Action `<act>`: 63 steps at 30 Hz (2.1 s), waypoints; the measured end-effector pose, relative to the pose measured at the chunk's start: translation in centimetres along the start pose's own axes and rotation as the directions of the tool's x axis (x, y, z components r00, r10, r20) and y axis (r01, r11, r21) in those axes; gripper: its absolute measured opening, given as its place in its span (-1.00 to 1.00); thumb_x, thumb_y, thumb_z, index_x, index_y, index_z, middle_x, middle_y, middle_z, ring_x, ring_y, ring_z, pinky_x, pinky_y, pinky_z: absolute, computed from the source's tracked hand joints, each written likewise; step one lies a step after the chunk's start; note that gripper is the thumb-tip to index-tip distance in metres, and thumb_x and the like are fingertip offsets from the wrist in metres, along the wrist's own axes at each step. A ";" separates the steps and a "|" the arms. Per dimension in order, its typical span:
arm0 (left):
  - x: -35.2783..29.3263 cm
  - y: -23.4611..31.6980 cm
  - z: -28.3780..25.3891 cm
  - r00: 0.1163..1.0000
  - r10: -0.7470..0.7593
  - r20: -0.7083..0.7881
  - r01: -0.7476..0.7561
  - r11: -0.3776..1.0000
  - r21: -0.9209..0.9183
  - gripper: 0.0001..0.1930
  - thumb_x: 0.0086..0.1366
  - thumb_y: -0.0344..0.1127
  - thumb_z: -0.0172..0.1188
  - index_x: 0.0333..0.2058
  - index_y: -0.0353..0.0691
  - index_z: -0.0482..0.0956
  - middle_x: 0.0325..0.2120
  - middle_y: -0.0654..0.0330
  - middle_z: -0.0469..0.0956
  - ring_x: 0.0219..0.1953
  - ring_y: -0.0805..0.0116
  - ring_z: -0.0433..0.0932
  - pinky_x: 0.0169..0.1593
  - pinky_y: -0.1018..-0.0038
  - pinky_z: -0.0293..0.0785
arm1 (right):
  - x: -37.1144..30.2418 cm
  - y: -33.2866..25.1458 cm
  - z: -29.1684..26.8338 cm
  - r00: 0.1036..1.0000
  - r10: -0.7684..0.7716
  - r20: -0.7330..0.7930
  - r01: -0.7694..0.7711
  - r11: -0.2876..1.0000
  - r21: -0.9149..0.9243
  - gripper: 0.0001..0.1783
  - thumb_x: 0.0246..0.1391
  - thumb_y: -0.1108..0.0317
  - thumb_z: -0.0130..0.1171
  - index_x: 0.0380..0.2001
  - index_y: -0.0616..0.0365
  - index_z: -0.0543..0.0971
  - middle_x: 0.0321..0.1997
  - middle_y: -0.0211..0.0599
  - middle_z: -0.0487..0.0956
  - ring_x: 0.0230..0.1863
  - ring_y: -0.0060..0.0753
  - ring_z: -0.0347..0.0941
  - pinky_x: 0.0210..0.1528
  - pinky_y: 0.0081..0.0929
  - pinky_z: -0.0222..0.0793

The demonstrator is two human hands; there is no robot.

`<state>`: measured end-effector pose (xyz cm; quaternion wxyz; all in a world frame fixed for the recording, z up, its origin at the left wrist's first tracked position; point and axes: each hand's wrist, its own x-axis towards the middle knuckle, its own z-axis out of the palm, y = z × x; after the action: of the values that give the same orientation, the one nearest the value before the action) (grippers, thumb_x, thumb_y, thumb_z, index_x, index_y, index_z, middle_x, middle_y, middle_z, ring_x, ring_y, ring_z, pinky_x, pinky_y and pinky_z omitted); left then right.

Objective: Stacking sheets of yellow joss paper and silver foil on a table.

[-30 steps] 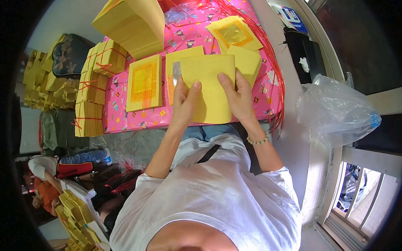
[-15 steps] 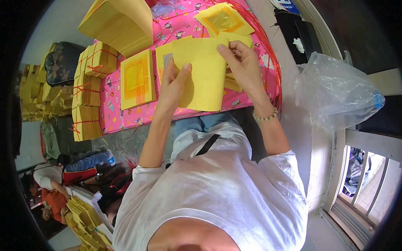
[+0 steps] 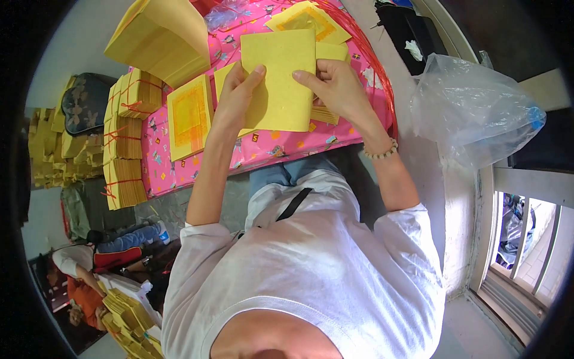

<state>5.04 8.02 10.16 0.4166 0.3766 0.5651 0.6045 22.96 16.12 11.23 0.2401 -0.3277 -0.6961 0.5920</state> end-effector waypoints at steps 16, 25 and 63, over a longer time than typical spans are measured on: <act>1.0 0.1 0.8 0.991 0.135 -0.021 -0.134 0.990 0.050 -0.70 0.29 -0.38 0.01 -0.03 -0.34 0.31 -0.28 0.18 0.51 -0.30 0.50 0.46 -0.23 0.54 0.36 | -0.8 1.4 0.2 0.999 -0.025 0.041 0.023 0.999 0.044 -0.68 0.09 0.27 0.18 -0.17 0.28 0.54 -0.35 -0.38 0.59 -0.40 -0.73 0.47 -0.44 -0.72 0.40; 1.2 0.1 0.3 0.986 0.139 -0.096 -0.142 0.989 -0.028 -0.70 0.29 -0.38 0.02 -0.02 -0.32 0.33 -0.23 0.20 0.51 -0.21 0.49 0.47 -0.16 0.56 0.36 | -2.7 1.6 2.1 0.998 0.028 -0.063 -0.019 0.989 0.150 -0.78 0.09 0.32 0.18 -0.36 0.31 0.53 -0.50 -0.45 0.53 -0.49 -0.74 0.40 -0.46 -0.68 0.37; 8.2 -7.7 5.1 0.992 -0.111 0.066 0.032 0.707 0.706 -0.55 0.17 -0.15 0.11 -0.21 -0.52 0.36 -0.32 -0.26 0.50 -0.20 -0.11 0.52 -0.13 0.20 0.40 | 4.6 9.8 -5.9 0.957 0.201 -0.208 -0.237 0.957 -0.169 -0.69 0.15 0.12 0.06 -0.45 0.17 0.48 -0.55 -0.47 0.52 -0.64 -0.74 0.40 -0.72 -0.80 0.18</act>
<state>7.38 17.61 2.74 0.2935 0.5153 0.7444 0.3069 25.77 24.29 2.46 0.2048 -0.4792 -0.6832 0.5115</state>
